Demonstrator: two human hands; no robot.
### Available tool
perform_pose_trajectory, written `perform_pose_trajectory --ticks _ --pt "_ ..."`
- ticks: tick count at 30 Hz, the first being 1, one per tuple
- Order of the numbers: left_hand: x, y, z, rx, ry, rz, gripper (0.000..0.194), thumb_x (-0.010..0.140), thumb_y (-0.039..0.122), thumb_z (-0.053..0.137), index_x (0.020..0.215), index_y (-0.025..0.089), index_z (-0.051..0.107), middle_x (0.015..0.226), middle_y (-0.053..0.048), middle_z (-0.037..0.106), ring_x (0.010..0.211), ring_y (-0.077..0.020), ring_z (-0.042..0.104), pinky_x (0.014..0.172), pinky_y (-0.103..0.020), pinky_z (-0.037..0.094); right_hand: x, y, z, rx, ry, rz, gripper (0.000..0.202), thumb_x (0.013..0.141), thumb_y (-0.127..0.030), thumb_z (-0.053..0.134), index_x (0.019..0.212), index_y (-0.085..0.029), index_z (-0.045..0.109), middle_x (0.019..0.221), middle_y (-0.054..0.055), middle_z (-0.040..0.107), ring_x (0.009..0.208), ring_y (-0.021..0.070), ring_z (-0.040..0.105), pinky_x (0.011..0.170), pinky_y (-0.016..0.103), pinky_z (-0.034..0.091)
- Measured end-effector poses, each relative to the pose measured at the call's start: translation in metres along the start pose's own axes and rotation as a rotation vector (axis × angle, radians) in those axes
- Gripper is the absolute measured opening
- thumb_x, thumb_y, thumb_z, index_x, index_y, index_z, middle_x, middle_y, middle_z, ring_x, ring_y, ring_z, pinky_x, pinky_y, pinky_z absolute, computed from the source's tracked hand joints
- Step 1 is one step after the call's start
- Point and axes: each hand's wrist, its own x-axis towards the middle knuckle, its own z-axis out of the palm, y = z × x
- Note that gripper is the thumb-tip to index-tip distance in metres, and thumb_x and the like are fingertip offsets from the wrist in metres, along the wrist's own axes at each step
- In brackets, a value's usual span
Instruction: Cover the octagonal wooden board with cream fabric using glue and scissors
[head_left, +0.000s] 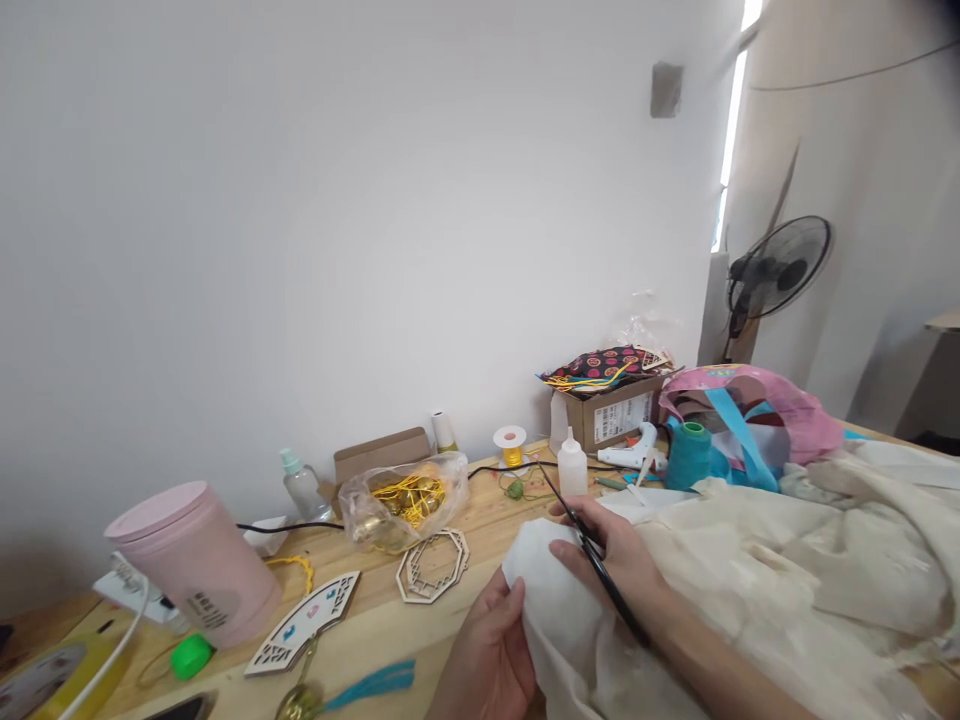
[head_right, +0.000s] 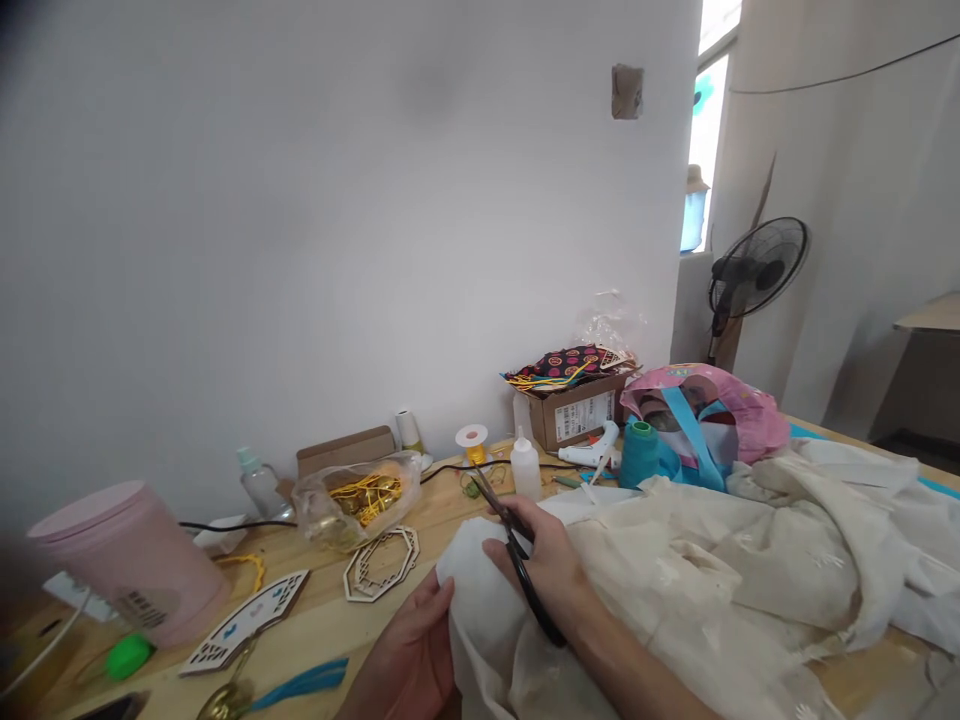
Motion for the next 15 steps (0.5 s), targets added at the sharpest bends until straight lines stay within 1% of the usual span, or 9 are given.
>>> perform_pose_trajectory --ticks 3,5,6,8,10,11,13,15 --pt "0.0000 -0.0002 0.0053 0.042 -0.051 0.004 0.038 0.079 0.011 0.047 0.115 0.020 0.051 0.101 -0.008 0.065 0.098 -0.0207 0.056 0.086 -0.032 0.040 -0.0006 -0.0025 -0.0021 0.007 -0.006 0.009 0.026 0.065 -0.024 0.060 0.090 -0.018 0.054 0.077 0.003 0.060 0.071 0.0184 0.057 0.061 0.027 0.045" --pt "0.0005 -0.0014 0.0087 0.095 -0.043 0.061 0.036 0.075 0.011 0.053 0.110 0.019 0.056 0.101 -0.009 0.064 0.096 -0.0217 0.056 0.085 -0.032 0.040 -0.0014 -0.0033 -0.0025 0.009 -0.028 0.006 0.028 0.065 -0.023 0.060 0.092 -0.019 0.053 0.077 0.002 0.059 0.070 0.0175 0.056 0.060 0.026 0.045" --pt "0.0007 -0.0023 0.0098 0.131 -0.012 0.092 0.034 0.073 0.013 0.056 0.107 0.018 0.058 0.100 -0.009 0.065 0.095 -0.0219 0.057 0.084 -0.032 0.040 -0.0021 -0.0032 -0.0021 0.005 -0.051 -0.004 0.028 0.065 -0.022 0.060 0.092 -0.019 0.053 0.076 0.001 0.058 0.069 0.0169 0.056 0.060 0.026 0.044" --pt "0.0010 -0.0040 0.0106 0.218 0.104 0.139 0.028 0.073 0.018 0.058 0.100 0.016 0.062 0.093 -0.009 0.067 0.090 -0.0223 0.059 0.082 -0.032 0.041 -0.0036 -0.0019 0.0000 -0.007 -0.100 -0.034 0.028 0.065 -0.019 0.059 0.093 -0.019 0.053 0.077 0.001 0.057 0.070 0.0161 0.055 0.062 0.026 0.044" --pt "0.0012 -0.0048 0.0095 0.296 0.230 0.161 0.025 0.074 0.025 0.057 0.096 0.014 0.064 0.086 -0.009 0.069 0.088 -0.0227 0.060 0.079 -0.032 0.043 -0.0049 0.0001 0.0028 -0.022 -0.128 -0.052 0.029 0.064 -0.017 0.059 0.093 -0.019 0.054 0.078 0.001 0.056 0.071 0.0155 0.053 0.065 0.026 0.043" --pt "0.0012 -0.0047 0.0086 0.318 0.273 0.175 0.026 0.075 0.028 0.056 0.095 0.014 0.064 0.085 -0.009 0.069 0.087 -0.0228 0.060 0.078 -0.032 0.044 -0.0053 0.0010 0.0040 -0.020 -0.132 -0.044 0.029 0.064 -0.017 0.059 0.092 -0.019 0.054 0.076 0.000 0.055 0.069 0.0149 0.052 0.063 0.025 0.042" --pt "0.0010 -0.0037 0.0071 0.320 0.288 0.201 0.027 0.076 0.030 0.053 0.095 0.015 0.064 0.086 -0.008 0.069 0.088 -0.0224 0.059 0.076 -0.031 0.044 -0.0054 0.0017 0.0051 0.032 -0.127 0.005 0.027 0.064 -0.019 0.060 0.091 -0.019 0.054 0.068 -0.003 0.050 0.061 0.0128 0.049 0.056 0.023 0.040" --pt "0.0004 -0.0022 0.0067 0.296 0.239 0.199 0.026 0.078 0.029 0.051 0.096 0.015 0.063 0.088 -0.007 0.069 0.089 -0.0213 0.058 0.076 -0.029 0.044 -0.0047 0.0003 0.0043 0.118 -0.116 0.074 0.027 0.064 -0.023 0.061 0.089 -0.020 0.052 0.061 -0.005 0.044 0.054 0.0110 0.043 0.048 0.022 0.036"
